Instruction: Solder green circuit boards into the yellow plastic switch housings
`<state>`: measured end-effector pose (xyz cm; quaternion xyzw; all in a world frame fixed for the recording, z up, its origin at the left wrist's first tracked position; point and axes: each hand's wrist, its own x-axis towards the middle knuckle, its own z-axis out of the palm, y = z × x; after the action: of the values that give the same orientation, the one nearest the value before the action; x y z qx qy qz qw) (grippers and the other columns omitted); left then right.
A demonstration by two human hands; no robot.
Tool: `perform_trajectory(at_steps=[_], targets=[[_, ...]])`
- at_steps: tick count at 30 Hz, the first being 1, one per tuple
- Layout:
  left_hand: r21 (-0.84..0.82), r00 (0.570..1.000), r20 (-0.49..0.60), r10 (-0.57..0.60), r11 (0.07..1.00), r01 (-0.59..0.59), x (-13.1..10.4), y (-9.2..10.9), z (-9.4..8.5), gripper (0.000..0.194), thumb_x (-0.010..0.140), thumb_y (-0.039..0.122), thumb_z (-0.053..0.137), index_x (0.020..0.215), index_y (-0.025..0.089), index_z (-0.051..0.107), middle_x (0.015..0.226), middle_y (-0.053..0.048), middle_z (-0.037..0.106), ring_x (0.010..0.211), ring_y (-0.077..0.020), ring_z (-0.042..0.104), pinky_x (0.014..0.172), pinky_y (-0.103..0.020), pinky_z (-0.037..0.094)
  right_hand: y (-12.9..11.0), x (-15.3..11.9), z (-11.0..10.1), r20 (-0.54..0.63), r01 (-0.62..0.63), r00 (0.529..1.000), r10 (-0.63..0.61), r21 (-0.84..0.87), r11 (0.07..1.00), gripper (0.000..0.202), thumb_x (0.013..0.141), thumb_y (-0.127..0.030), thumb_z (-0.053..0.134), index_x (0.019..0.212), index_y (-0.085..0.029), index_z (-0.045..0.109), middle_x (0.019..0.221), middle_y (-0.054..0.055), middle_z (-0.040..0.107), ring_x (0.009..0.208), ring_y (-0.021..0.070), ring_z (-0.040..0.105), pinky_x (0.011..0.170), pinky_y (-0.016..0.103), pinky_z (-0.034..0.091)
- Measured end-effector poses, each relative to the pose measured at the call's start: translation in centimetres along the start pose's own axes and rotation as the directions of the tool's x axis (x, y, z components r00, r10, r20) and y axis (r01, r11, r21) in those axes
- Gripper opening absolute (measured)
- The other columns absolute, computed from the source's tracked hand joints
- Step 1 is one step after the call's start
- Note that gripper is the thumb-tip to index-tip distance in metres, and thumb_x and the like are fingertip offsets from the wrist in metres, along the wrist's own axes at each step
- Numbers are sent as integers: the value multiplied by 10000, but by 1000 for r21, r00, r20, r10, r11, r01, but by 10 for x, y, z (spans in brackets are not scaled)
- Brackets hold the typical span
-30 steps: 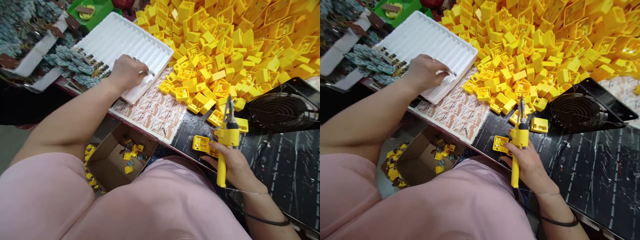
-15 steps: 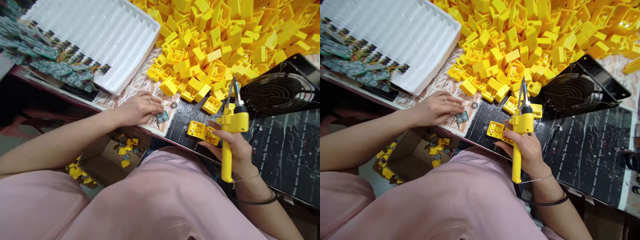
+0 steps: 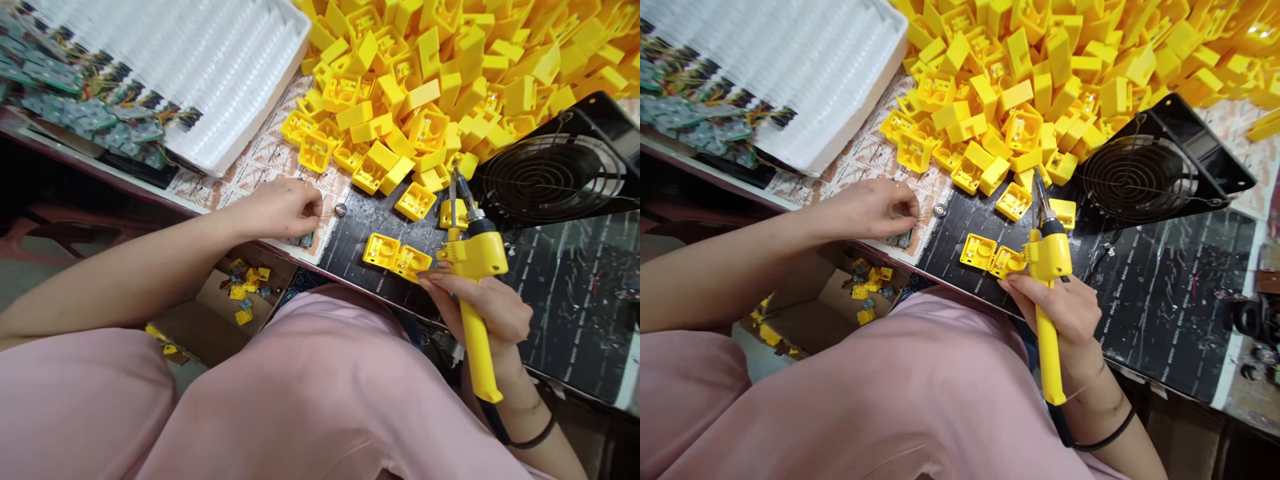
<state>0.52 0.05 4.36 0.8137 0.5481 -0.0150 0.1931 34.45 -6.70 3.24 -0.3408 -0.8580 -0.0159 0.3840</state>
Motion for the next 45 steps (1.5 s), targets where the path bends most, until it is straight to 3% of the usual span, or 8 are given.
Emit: perform_trajectory(at_steps=[4,9,14,16,20,26,37,45], targets=[[-497,997,14,73,866,-57,-3,-6,4,187,866,361,561,901,204,656,892,-31,800,826,-167,776,724,-255,585,1,-1,8,52,-55,997,52,57,997,255,918,-220,866,1105,-231,693,952,17,832,722,167,783,686,257,626],[-711,993,43,109,701,-46,-1,5,9,131,909,337,600,869,223,548,807,-51,788,754,-165,787,667,-256,596,2,-5,33,219,-120,971,94,113,986,493,931,-349,856,1355,-263,618,1253,95,798,1114,287,796,1066,469,637],[-665,992,-12,127,740,-103,0,15,3,247,925,310,613,1124,193,702,835,-52,816,699,-157,775,628,-244,594,-3,2,41,168,-63,985,45,103,993,397,958,-287,828,1314,-282,652,1156,40,821,979,238,812,1107,470,617],[-604,988,-17,151,787,-131,0,18,1,324,928,328,610,1193,186,733,854,-46,829,718,-159,779,636,-240,595,-7,6,29,97,-103,991,93,102,989,366,943,-240,841,1274,-288,692,1080,12,831,901,215,810,975,386,659],[-594,980,6,200,789,-158,1,27,-2,253,918,328,606,1021,176,781,857,-45,835,736,-162,784,638,-230,587,-17,11,6,79,-194,980,185,118,974,236,983,-127,761,1184,-249,740,884,-17,808,731,163,779,681,260,618],[-681,967,12,253,710,-177,1,55,-3,194,924,309,591,932,193,745,848,-31,828,782,-167,799,705,-248,613,-30,14,26,54,-272,962,267,239,932,311,979,-340,814,1234,-267,652,1088,23,818,971,215,819,882,345,692],[-746,980,24,199,656,-115,-2,70,3,170,846,331,629,875,211,747,805,2,795,767,-157,766,685,-222,578,-41,21,45,-98,-261,942,320,384,886,392,936,-76,796,1198,-286,594,1024,-48,787,895,139,807,862,264,678],[-809,987,9,163,582,-88,-3,68,8,143,820,318,638,829,203,724,743,25,763,706,-126,739,678,-200,566,-37,17,47,-35,-295,942,333,382,876,426,910,-202,875,1233,-281,608,1037,-15,804,937,170,812,880,294,696]])
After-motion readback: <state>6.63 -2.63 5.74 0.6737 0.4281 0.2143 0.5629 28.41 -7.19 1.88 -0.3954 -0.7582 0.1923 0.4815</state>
